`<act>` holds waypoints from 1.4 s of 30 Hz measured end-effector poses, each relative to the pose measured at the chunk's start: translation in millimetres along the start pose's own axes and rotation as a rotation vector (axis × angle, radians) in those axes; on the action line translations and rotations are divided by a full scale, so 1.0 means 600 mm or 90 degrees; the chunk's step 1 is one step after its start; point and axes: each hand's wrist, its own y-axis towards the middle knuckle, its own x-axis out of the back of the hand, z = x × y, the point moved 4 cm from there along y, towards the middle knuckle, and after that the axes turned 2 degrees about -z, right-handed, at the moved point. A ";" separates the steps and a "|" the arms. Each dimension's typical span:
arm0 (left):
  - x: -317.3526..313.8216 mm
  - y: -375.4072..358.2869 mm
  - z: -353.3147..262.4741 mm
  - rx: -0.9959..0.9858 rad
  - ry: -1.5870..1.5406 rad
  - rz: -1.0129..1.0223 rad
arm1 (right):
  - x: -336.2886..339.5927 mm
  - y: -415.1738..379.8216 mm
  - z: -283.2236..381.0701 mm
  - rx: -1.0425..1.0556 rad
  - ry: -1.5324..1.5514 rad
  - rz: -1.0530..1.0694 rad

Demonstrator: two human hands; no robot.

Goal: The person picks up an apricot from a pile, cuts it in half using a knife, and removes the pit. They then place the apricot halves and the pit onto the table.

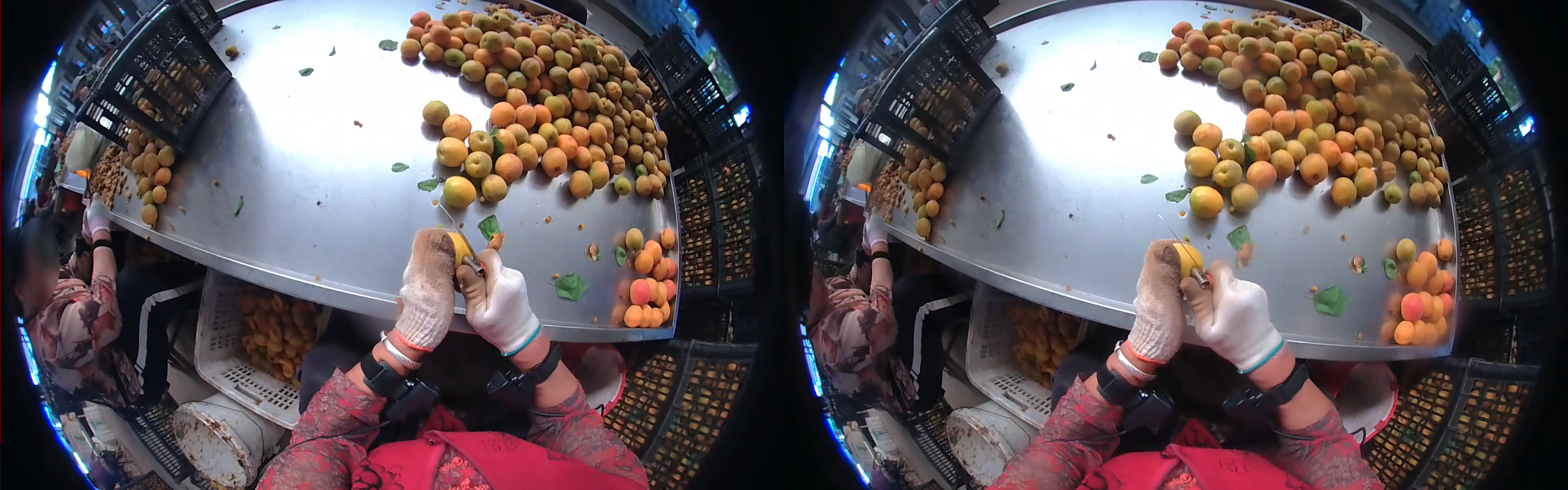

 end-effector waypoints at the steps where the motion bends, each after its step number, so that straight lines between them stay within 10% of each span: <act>1: -0.003 0.001 -0.001 -0.003 -0.034 -0.010 | -0.002 0.001 -0.001 -0.017 0.019 0.001; 12: -0.003 0.000 -0.027 0.005 0.107 -0.039 | -0.010 -0.011 0.001 -0.159 0.249 0.018; 14: -0.004 0.001 -0.037 -0.037 0.135 -0.037 | -0.009 -0.018 0.001 -0.414 0.476 0.108; 20: -0.007 0.010 0.004 -0.027 -0.073 0.061 | -0.010 -0.028 0.017 -0.555 0.936 0.240; 24: -0.023 0.007 0.013 0.324 -0.423 0.037 | 0.002 -0.031 0.040 -0.443 0.780 0.300; 31: -0.015 0.020 0.010 0.282 -0.494 0.037 | 0.010 -0.014 0.005 -0.107 0.198 0.115; 42: -0.008 0.019 -0.003 0.177 -0.394 0.065 | 0.009 -0.006 0.009 -0.130 0.134 0.138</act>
